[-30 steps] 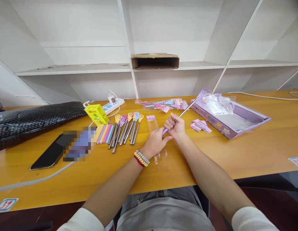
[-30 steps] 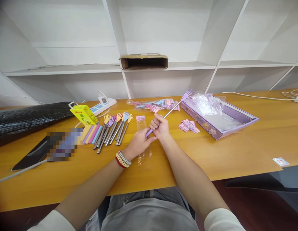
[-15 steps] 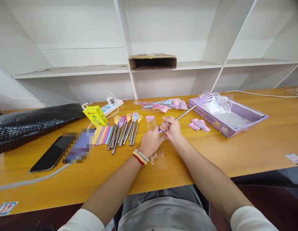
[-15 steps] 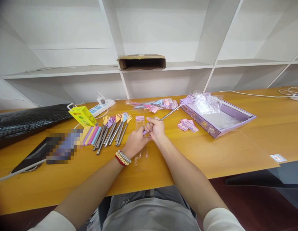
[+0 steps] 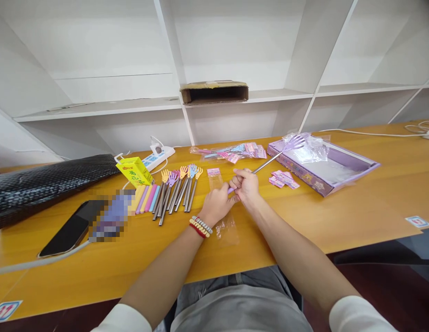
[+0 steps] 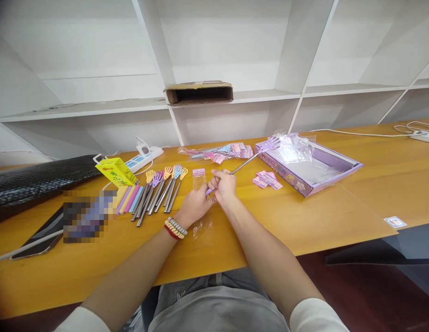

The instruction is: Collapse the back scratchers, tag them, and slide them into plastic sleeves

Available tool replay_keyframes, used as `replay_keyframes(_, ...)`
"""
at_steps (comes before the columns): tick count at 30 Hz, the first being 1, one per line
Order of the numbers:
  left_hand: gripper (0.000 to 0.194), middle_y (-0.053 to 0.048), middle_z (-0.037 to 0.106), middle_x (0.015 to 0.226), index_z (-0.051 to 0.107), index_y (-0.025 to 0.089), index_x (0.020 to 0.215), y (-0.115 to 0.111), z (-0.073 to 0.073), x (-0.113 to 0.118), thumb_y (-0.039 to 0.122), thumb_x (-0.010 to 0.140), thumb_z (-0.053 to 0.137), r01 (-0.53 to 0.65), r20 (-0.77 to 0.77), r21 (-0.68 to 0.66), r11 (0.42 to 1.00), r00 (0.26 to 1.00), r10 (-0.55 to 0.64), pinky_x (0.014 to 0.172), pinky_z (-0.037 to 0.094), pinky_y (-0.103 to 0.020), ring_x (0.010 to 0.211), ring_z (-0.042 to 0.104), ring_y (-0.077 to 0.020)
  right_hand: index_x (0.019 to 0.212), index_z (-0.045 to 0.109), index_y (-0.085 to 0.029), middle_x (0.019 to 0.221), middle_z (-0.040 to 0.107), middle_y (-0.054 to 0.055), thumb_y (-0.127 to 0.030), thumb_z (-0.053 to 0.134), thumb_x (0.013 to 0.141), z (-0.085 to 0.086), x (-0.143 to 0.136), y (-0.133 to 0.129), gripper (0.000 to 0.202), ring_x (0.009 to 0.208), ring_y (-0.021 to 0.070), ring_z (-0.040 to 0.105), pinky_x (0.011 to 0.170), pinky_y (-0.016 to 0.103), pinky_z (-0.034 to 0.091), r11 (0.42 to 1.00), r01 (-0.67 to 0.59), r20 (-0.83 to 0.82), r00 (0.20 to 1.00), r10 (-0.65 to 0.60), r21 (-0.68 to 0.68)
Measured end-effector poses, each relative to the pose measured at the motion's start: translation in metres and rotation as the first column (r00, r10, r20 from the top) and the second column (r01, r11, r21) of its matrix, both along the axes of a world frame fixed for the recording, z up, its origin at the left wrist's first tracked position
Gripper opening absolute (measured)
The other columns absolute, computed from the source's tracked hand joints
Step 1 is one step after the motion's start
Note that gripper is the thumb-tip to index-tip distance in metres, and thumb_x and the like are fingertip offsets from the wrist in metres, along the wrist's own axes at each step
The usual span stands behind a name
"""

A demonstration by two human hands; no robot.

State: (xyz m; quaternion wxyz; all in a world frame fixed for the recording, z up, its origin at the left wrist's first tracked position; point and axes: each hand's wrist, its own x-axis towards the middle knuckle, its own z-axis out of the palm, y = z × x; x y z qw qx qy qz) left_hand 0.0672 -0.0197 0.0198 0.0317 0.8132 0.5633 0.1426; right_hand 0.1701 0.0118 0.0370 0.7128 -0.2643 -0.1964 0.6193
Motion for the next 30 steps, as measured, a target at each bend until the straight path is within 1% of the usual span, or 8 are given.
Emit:
replay_keyframes(4, 0.047, -0.005, 0.06, 0.079, 0.049, 0.018, 0.095, -0.002, 0.004, -0.005, 0.061, 0.081, 0.036, 0.142, 0.083, 0.023, 0.99, 0.986, -0.143, 0.058, 0.04, -0.029, 0.071, 0.059, -0.0221, 0.058, 0.008, -0.019, 0.033, 0.016, -0.013, -0.011, 0.062, 0.055, -0.001, 0.005, 0.002, 0.055, 0.028, 0.0035, 0.016, 0.03, 0.02, 0.017, 0.999, -0.026, -0.032, 0.999, 0.026, 0.024)
replay_keyframes(7, 0.037, -0.005, 0.058, 0.086, 0.05, 0.018, 0.093, -0.004, 0.006, -0.007, 0.053, 0.082, 0.044, 0.215, 0.139, 0.074, 0.974, 0.965, -0.223, 0.067, 0.042, -0.03, 0.08, 0.057, -0.0207, 0.058, 0.008, -0.019, 0.034, 0.017, -0.013, -0.01, 0.063, 0.056, -0.001, 0.005, 0.002, 0.055, 0.028, 0.0035, 0.017, 0.031, 0.02, 0.017, 0.999, -0.043, -0.034, 0.998, 0.044, 0.021)
replay_keyframes(10, 0.023, -0.005, 0.057, 0.088, 0.051, 0.017, 0.092, -0.006, 0.005, -0.004, 0.037, 0.08, 0.054, 0.216, 0.218, 0.079, 0.973, 0.949, -0.228, 0.074, 0.042, -0.031, 0.085, 0.055, -0.0199, 0.059, 0.007, -0.019, 0.034, 0.016, -0.013, -0.011, 0.063, 0.056, -0.002, 0.003, 0.001, 0.057, 0.028, 0.0032, 0.018, 0.031, 0.02, 0.017, 0.999, -0.049, -0.019, 0.999, 0.049, 0.016)
replay_keyframes(12, 0.015, -0.004, 0.058, 0.085, 0.051, 0.017, 0.087, -0.007, 0.004, -0.001, 0.027, 0.078, 0.057, 0.203, 0.28, 0.047, 0.978, 0.937, -0.208, 0.072, 0.042, -0.03, 0.083, 0.055, -0.0192, 0.059, 0.007, -0.019, 0.034, 0.017, -0.013, -0.011, 0.064, 0.056, -0.002, 0.001, 0.001, 0.058, 0.028, 0.0031, 0.019, 0.031, 0.02, 0.018, 0.999, -0.048, -0.01, 0.999, 0.048, 0.014)
replay_keyframes(15, 0.012, -0.003, 0.058, 0.08, 0.051, 0.017, 0.081, -0.007, 0.005, 0.0, 0.022, 0.075, 0.059, 0.208, 0.338, -0.011, 0.978, 0.921, -0.192, 0.066, 0.042, -0.029, 0.076, 0.056, -0.0177, 0.058, 0.007, -0.019, 0.033, 0.017, -0.012, -0.012, 0.064, 0.055, -0.004, 0.0, 0.001, 0.057, 0.028, 0.0032, 0.019, 0.031, 0.02, 0.018, 0.999, -0.051, -0.008, 0.999, 0.051, 0.005)
replay_keyframes(22, 0.019, -0.001, 0.057, 0.077, 0.051, 0.018, 0.078, -0.005, 0.005, -0.001, 0.035, 0.074, 0.06, 0.269, 0.334, -0.044, 0.962, 0.911, -0.24, 0.063, 0.041, -0.027, 0.072, 0.055, -0.0162, 0.056, 0.014, -0.019, 0.033, 0.015, -0.013, -0.009, 0.062, 0.057, -0.009, 0.006, 0.007, 0.049, 0.029, 0.0032, 0.016, 0.03, 0.019, 0.019, 0.989, -0.121, 0.007, 0.993, 0.122, -0.09)
replay_keyframes(26, 0.023, -0.003, 0.059, 0.079, 0.052, 0.018, 0.082, -0.004, 0.0, 0.002, 0.04, 0.077, 0.057, 0.212, 0.294, -0.04, 0.976, 0.937, -0.191, 0.064, 0.041, -0.028, 0.074, 0.057, -0.0182, 0.055, 0.017, -0.02, 0.034, 0.015, -0.012, -0.009, 0.06, 0.059, -0.01, 0.007, 0.01, 0.044, 0.029, 0.0034, 0.016, 0.03, 0.02, 0.02, 0.984, -0.139, 0.0, 0.99, 0.14, -0.112)
replay_keyframes(30, 0.037, -0.008, 0.061, 0.086, 0.05, 0.017, 0.096, -0.008, -0.003, 0.002, 0.051, 0.08, 0.048, 0.116, 0.164, -0.025, 0.993, 0.98, -0.11, 0.064, 0.042, -0.031, 0.078, 0.059, -0.0234, 0.055, 0.016, -0.02, 0.034, 0.015, -0.012, -0.008, 0.059, 0.059, -0.009, 0.006, 0.008, 0.044, 0.029, 0.0035, 0.016, 0.03, 0.02, 0.019, 0.984, -0.141, -0.014, 0.99, 0.141, -0.107)
